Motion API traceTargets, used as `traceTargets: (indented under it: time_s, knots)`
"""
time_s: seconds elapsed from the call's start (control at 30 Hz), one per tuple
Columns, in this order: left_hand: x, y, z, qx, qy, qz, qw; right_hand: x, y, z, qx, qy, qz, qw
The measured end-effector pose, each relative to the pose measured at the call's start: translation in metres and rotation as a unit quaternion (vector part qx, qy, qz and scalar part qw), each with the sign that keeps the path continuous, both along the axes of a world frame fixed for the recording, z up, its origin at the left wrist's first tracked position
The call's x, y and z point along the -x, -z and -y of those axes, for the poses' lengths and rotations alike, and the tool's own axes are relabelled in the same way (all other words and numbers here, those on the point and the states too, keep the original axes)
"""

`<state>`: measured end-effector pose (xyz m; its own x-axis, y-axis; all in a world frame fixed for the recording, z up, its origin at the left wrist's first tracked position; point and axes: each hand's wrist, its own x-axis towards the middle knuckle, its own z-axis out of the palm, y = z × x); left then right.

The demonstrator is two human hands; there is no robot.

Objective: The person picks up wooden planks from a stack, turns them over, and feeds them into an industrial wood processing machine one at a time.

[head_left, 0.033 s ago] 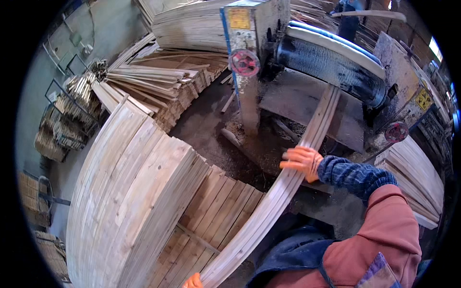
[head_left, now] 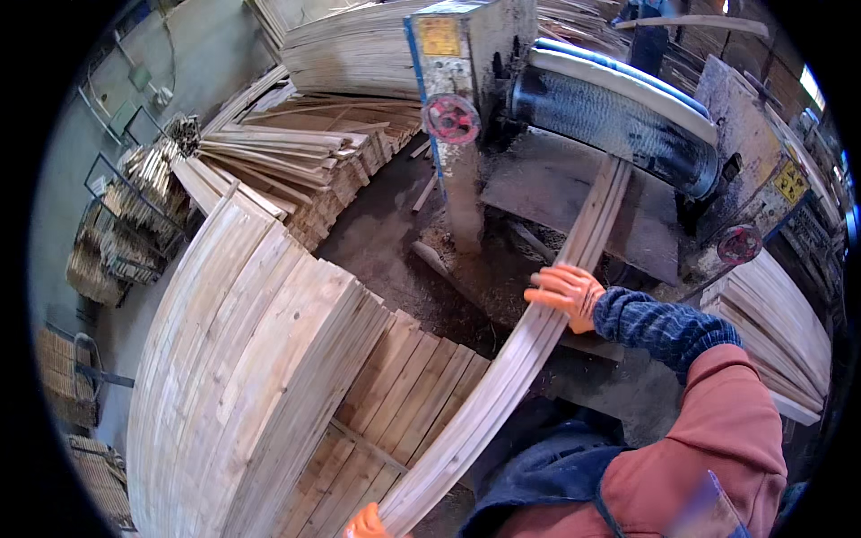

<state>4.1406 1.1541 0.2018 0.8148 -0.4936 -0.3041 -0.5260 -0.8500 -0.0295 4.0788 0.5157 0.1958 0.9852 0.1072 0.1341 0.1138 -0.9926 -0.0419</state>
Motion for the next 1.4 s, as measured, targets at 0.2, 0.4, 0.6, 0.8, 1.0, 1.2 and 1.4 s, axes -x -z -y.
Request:
traceTargets:
  time_s: [0.2,0.4,0.6,0.8,1.0,1.2,1.4]
  knots:
    - [0.001,0.003,0.111,0.089,-0.006,-0.036,0.995,0.001,0.028,-0.030,-0.109,-0.039,0.016,0.993]
    - [0.020,0.007,0.209,0.205,0.018,-0.057,0.977,-0.010,0.041,-0.094,-0.065,-0.161,-0.068,0.982]
    - [0.039,0.021,0.247,0.307,0.015,0.032,0.951,-0.023,0.002,-0.032,0.023,-0.193,-0.204,0.959]
    - [0.063,0.004,0.138,0.147,-0.051,0.129,0.979,-0.022,0.003,0.035,0.027,-0.145,-0.185,0.972]
    - [0.063,-0.002,0.073,0.136,-0.060,-0.019,0.989,-0.017,0.015,0.051,0.022,-0.097,-0.149,0.984]
    - [0.067,-0.001,0.163,0.125,-0.028,-0.045,0.991,0.000,0.018,0.122,0.005,-0.081,-0.073,0.994]
    - [0.046,0.008,0.246,0.162,0.003,-0.060,0.985,-0.008,0.024,0.036,-0.046,-0.208,-0.038,0.976]
